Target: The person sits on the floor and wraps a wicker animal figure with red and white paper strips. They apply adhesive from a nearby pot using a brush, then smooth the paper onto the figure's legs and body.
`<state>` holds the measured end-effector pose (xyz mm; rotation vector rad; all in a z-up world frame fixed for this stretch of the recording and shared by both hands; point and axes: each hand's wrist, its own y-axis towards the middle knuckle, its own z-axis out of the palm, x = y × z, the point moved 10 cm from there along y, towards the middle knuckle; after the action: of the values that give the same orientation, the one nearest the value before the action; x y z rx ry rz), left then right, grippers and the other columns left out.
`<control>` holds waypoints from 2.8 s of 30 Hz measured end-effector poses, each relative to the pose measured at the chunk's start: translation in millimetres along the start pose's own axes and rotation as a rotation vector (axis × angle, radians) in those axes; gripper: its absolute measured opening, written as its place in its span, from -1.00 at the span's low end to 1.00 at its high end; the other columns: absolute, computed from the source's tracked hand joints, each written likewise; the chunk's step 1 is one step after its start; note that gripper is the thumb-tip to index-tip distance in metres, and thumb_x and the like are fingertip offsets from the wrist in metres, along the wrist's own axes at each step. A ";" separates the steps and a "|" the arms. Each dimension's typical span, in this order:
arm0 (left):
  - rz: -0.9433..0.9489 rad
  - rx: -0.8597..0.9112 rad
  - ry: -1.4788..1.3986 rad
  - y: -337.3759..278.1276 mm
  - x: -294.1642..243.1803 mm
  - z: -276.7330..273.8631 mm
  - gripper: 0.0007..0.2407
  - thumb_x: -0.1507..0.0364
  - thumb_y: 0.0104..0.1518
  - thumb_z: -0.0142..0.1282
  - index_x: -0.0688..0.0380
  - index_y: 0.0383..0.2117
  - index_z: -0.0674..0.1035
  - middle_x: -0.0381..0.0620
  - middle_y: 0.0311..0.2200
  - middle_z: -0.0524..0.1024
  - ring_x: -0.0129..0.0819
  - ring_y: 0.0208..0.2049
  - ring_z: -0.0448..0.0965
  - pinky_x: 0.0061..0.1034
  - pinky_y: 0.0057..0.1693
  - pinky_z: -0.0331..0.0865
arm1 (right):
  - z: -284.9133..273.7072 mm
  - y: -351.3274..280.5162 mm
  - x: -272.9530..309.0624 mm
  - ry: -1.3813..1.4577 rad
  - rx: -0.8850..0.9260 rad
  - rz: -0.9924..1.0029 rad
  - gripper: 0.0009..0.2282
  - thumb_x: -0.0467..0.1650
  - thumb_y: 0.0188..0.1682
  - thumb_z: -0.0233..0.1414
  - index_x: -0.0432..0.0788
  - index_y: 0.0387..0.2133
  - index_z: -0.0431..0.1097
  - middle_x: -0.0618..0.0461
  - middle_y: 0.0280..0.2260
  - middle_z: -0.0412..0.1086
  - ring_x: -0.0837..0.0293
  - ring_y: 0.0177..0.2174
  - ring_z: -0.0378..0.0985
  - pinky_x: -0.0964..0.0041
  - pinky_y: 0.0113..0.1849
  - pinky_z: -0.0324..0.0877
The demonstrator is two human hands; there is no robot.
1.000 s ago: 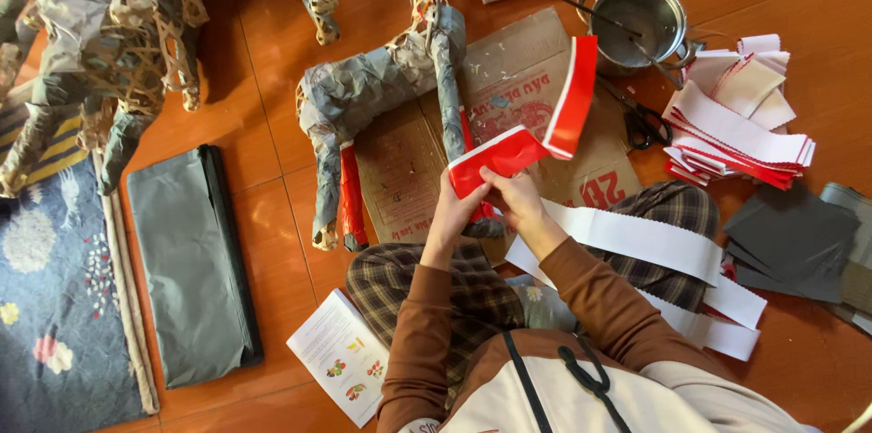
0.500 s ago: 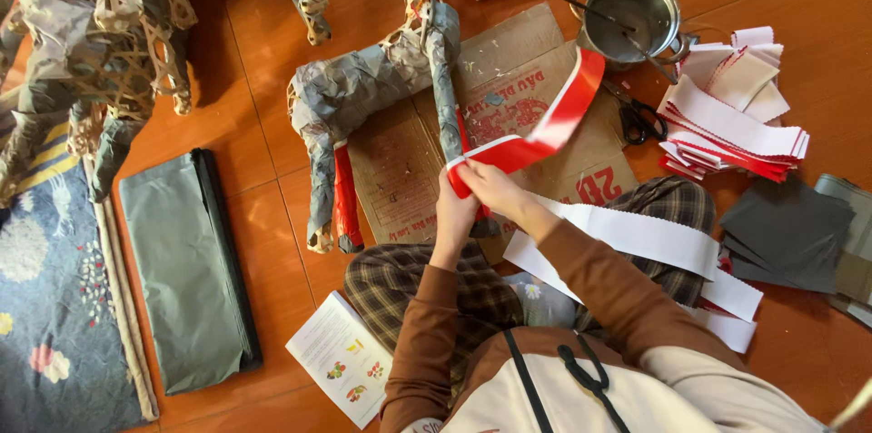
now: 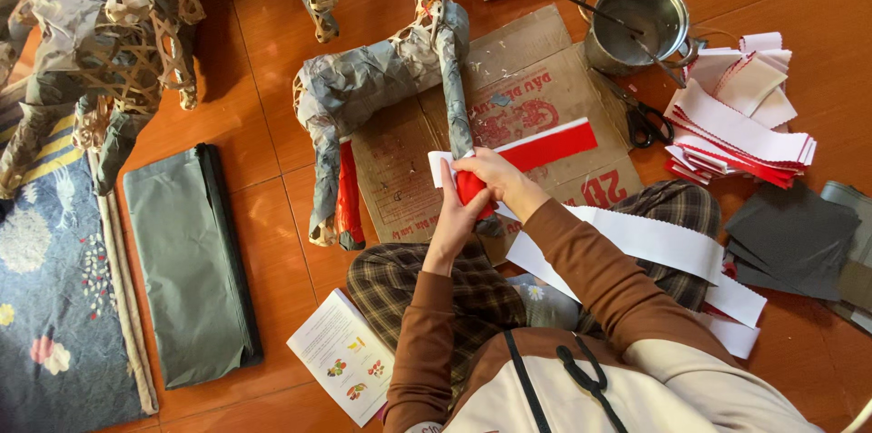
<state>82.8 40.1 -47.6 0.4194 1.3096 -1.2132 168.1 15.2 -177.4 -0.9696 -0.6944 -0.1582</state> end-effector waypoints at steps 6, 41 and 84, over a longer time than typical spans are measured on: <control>0.011 -0.130 0.404 -18.9 -51.6 -0.4 -0.14 0.34 0.20 0.09 -0.16 0.33 -0.47 0.56 -0.17 0.47 0.34 -0.20 0.59 0.02 -0.11 0.52 | 25.1 -30.6 22.4 0.146 0.047 -0.038 -0.84 -0.51 -0.20 0.20 -0.14 -0.36 0.43 0.02 -0.54 0.41 0.07 -0.48 0.57 0.19 -0.43 0.47; -0.196 -0.259 0.514 26.4 -21.8 -10.5 -0.36 0.02 0.16 -0.01 -0.18 0.35 0.05 0.49 -0.01 0.43 0.26 0.08 0.44 -0.02 0.11 0.39 | -21.7 -60.7 35.6 0.527 -0.260 -0.265 -0.68 -0.46 -0.16 0.31 -0.25 -0.61 0.21 -0.10 -0.51 0.43 -0.02 -0.45 0.60 0.05 -0.30 0.54; -0.132 0.088 -0.026 37.9 -21.4 4.8 0.08 0.64 -0.08 0.32 -0.12 0.36 -0.43 0.53 -0.01 0.34 0.03 -0.43 0.64 -0.25 -0.32 0.62 | 30.7 16.8 54.7 0.147 0.072 0.012 -0.76 -0.26 -0.06 0.22 -0.19 -0.43 0.41 0.01 -0.58 0.44 0.08 -0.56 0.56 0.08 -0.45 0.52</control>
<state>121.4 59.9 -41.6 0.3832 1.2813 -1.3863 203.2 59.0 -144.6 -0.8838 -0.5555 -0.1904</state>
